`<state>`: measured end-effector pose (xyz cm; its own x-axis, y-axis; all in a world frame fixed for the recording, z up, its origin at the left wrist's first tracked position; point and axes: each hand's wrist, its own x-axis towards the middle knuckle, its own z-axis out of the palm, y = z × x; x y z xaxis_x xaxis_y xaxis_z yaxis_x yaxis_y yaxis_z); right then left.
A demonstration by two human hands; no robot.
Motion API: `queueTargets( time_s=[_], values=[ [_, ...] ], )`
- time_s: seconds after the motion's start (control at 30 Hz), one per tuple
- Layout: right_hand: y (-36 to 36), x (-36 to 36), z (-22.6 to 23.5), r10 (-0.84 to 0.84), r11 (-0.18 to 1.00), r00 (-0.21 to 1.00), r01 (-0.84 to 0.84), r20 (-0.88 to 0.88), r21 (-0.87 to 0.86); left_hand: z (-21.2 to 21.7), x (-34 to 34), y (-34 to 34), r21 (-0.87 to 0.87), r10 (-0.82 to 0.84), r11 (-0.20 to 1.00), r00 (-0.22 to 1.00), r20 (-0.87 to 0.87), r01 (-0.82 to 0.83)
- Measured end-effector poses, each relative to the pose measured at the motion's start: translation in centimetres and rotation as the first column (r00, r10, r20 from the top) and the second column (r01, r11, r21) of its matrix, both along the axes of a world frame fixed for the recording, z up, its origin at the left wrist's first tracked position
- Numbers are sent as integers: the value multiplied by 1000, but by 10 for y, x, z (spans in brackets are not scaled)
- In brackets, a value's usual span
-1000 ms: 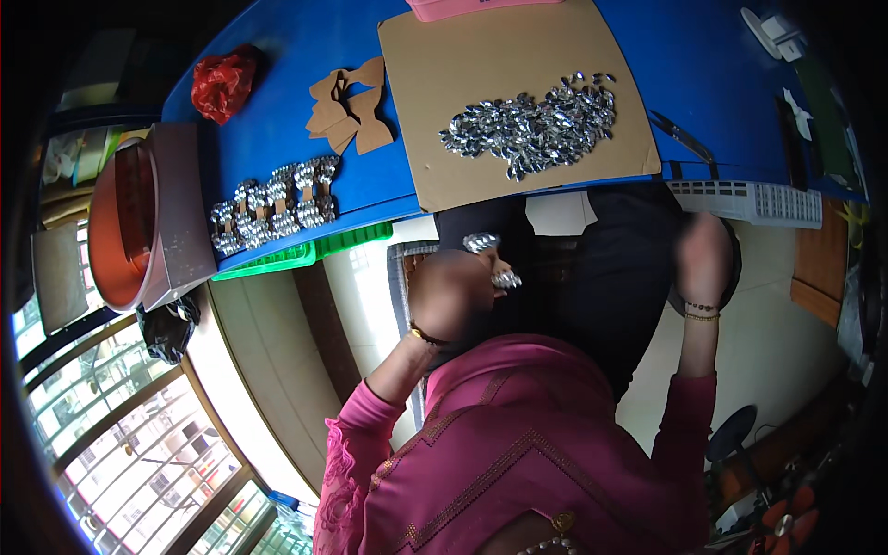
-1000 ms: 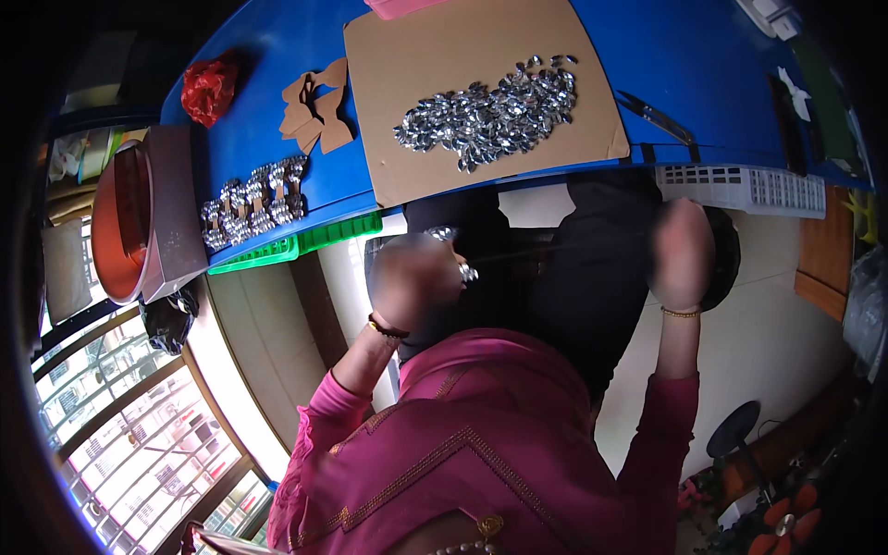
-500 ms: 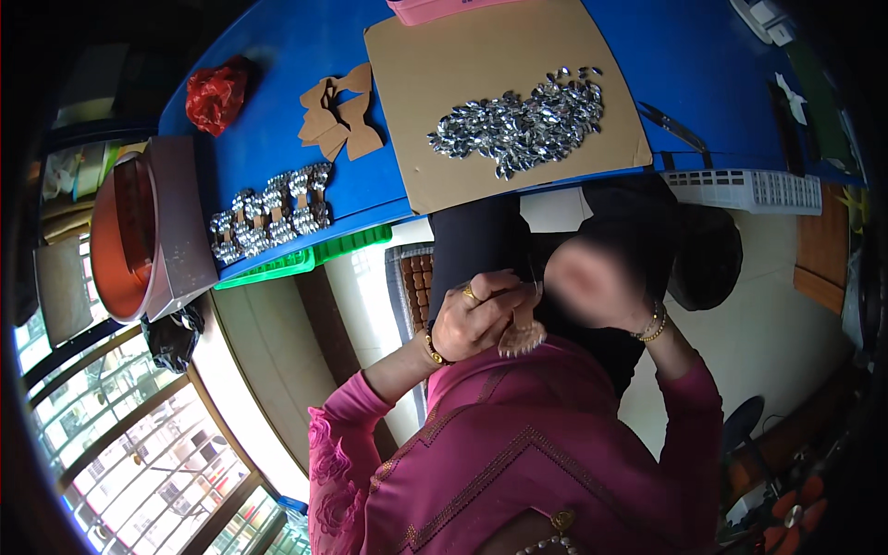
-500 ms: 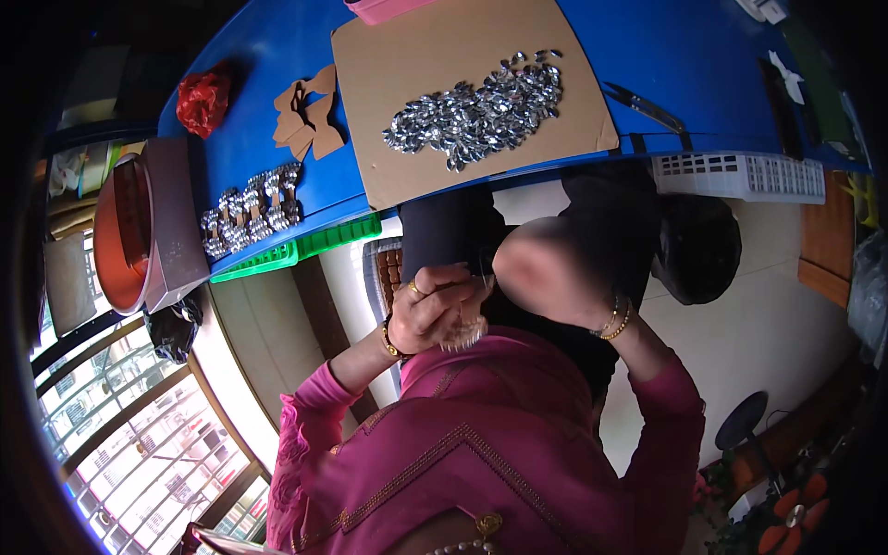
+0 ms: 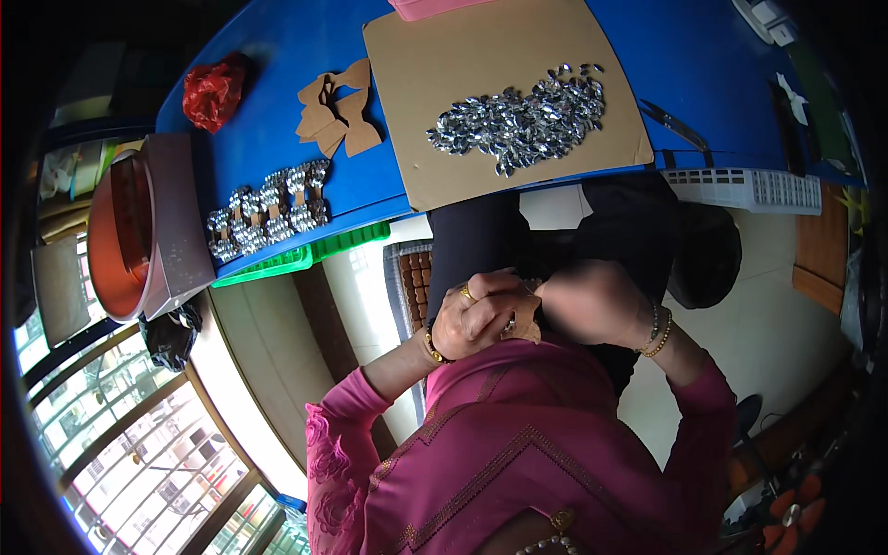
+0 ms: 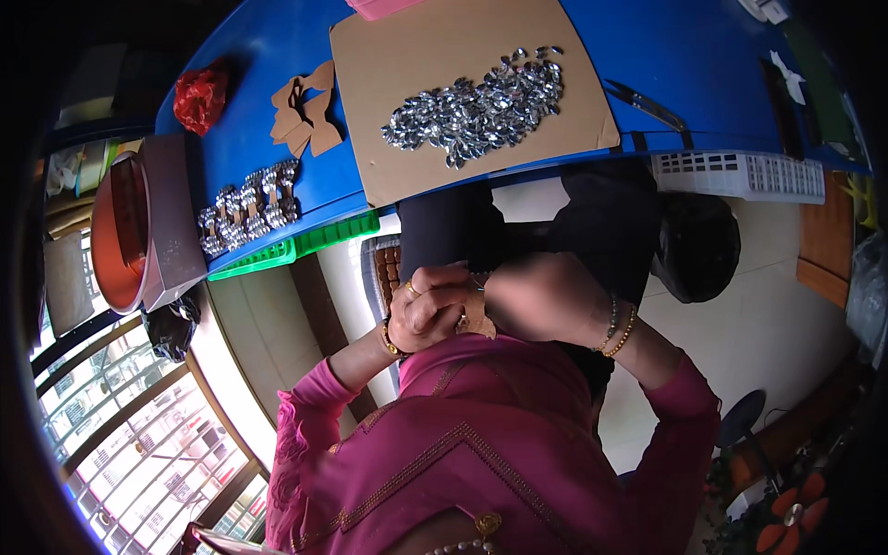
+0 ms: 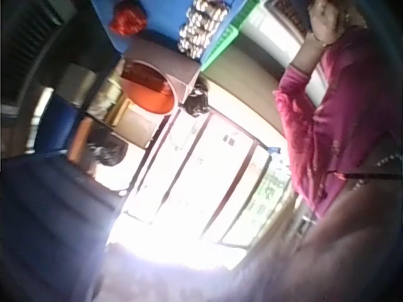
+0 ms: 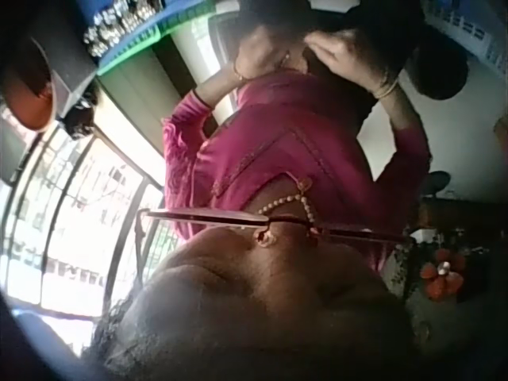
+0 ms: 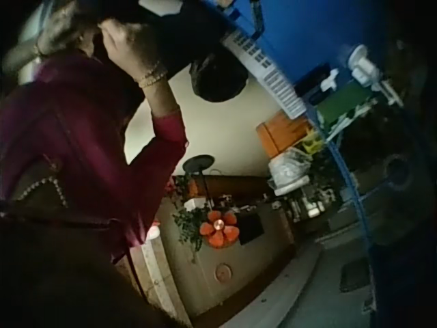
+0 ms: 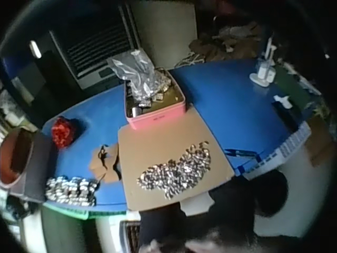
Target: The person sews rhinestones onto a shaped leather cutout using a needle and thread by hand, pulling the thread through the gems to secure them onto the material.
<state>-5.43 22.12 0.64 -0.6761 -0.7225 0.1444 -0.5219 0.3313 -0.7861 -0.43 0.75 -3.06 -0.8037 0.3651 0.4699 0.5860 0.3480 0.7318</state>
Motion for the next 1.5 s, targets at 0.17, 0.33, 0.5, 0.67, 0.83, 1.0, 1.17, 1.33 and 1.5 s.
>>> queueTargets(
  time_s=[0.17,0.33,0.5,0.67,0.83,1.0,1.17,1.33,1.5],
  values=[
    [-1,0,-1,24,999,1000,-25,17,45,2,-1,2,9,-11,1000,1000,10,11],
    [0,-1,-3,34,998,999,-36,33,43,4,-1,2,1,-19,1000,1000,13,19],
    [1,-2,-6,61,997,998,-61,19,39,6,-1,2,-6,-30,1000,999,24,30],
    [1,-2,-8,67,997,996,-68,56,27,6,0,2,-1,-22,1000,1000,21,22],
    [0,0,-8,31,999,994,-28,102,-30,3,0,2,-2,-20,1000,1000,19,20],
    [1,-3,-10,55,998,991,-54,121,-10,5,0,3,-15,-19,1000,999,26,20],
    [5,-10,-24,111,993,958,-96,265,-71,6,1,3,160,-102,987,849,518,21],
    [9,-5,-27,126,992,840,-93,527,-89,7,-5,-3,472,-442,856,176,880,-211],
    [11,2,-38,138,987,791,-62,596,-147,6,-5,-3,557,-594,767,-22,804,-319]
  ],
)
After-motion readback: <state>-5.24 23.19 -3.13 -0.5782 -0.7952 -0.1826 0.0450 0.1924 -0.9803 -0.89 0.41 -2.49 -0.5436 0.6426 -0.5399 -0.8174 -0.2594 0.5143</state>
